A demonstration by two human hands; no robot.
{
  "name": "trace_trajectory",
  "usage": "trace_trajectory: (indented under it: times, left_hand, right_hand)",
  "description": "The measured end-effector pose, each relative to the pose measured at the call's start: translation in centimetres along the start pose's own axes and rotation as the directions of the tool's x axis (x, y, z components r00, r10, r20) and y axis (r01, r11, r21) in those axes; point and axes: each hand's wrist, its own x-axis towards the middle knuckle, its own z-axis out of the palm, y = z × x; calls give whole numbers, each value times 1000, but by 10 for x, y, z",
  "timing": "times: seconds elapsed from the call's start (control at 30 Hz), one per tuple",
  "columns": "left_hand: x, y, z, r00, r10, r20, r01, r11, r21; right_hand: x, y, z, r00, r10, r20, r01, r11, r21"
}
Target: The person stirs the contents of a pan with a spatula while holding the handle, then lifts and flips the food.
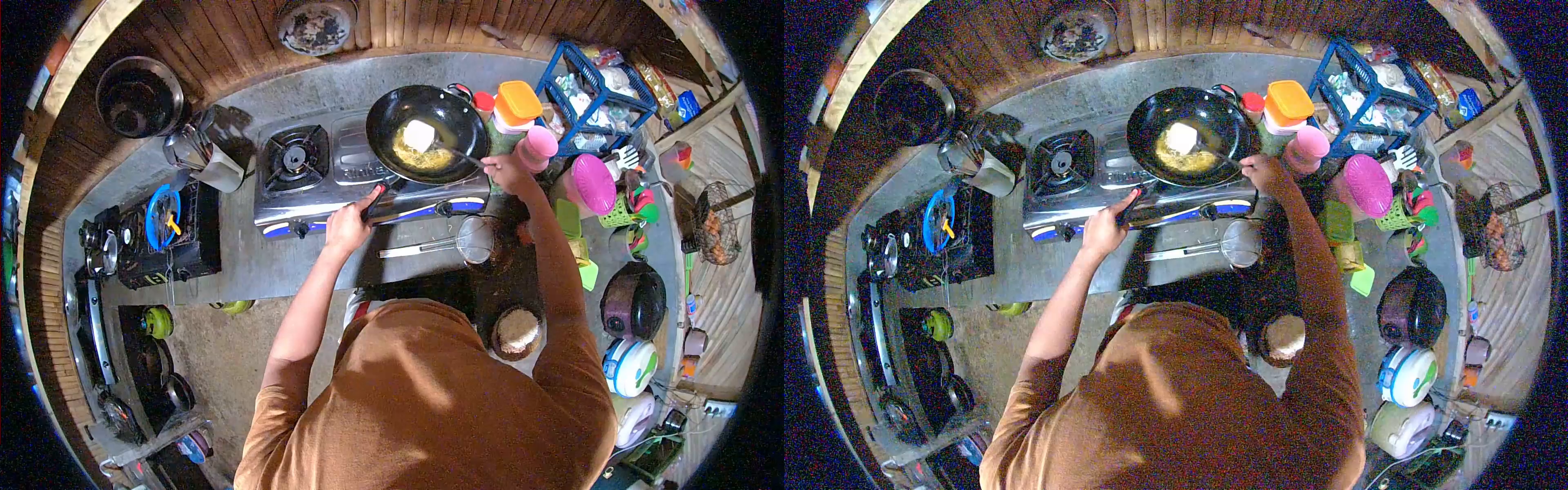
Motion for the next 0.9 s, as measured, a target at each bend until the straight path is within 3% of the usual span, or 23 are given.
trace_trajectory:
  times: [0.03, 0.07, 0.13, 0.17, 0.23, 0.27, 0.33, 0.47, 0.53, 0.57, 0.63, 0.77, 0.83, 0.87, 0.9]
  left_hand:
    - [0, 0, 0, 1000, -2, 0, 2, 1000, -1]
    - [0, 0, 1, 1000, -16, 8, 16, 1000, 8]
    - [0, 1, 0, 999, -30, 18, 29, 999, 18]
    - [0, 2, -2, 999, -29, 36, 28, 999, 16]
    - [0, 3, -4, 998, -27, 53, 26, 1000, 15]
    - [0, 3, -4, 998, -29, 57, 28, 999, 19]
    - [1, 2, -4, 998, -31, 62, 29, 999, 22]
    - [1, 1, -3, 999, -19, 43, 18, 999, 27]
    - [1, 0, -2, 999, -17, 38, 16, 1000, 26]
    - [1, 0, -3, 999, -25, 48, 24, 999, 28]
    - [1, 1, -3, 998, -33, 57, 31, 999, 30]
    - [1, 1, -2, 996, -63, 62, 61, 997, 38]
    - [1, 0, -1, 997, -59, 56, 57, 998, 38]
    - [1, 0, -1, 997, -53, 53, 51, 998, 39]
    - [2, -1, -1, 998, -46, 51, 44, 998, 41]
  right_hand:
    - [1, 11, 4, 970, -163, -181, 157, 986, -49]
    - [0, 9, 1, 970, -162, -179, 156, 987, -48]
    - [2, 6, -11, 929, -252, -269, 132, 909, -395]
    - [4, 9, -16, 930, -250, -271, 130, 910, -395]
    - [8, 15, -26, 964, -142, -224, -43, 749, -661]
    - [6, 11, -30, 964, -142, -225, -44, 749, -661]
    - [3, 4, -38, 973, -90, -210, -114, 606, -787]
    - [5, 6, -49, 992, -64, -105, -44, 616, -787]
    - [5, 8, -54, 990, -112, 84, 139, 692, -708]
    - [4, 15, -53, 990, -112, 84, 139, 692, -709]
    - [2, 28, -46, 881, -469, 59, 445, 781, -438]
    - [5, 18, -25, 918, -396, -7, 369, 862, -347]
    - [6, 23, -17, 949, -263, -173, 211, 939, -272]
    - [5, 19, -17, 949, -263, -174, 210, 939, -272]
    - [5, 14, -17, 959, -196, -206, 115, 930, -348]
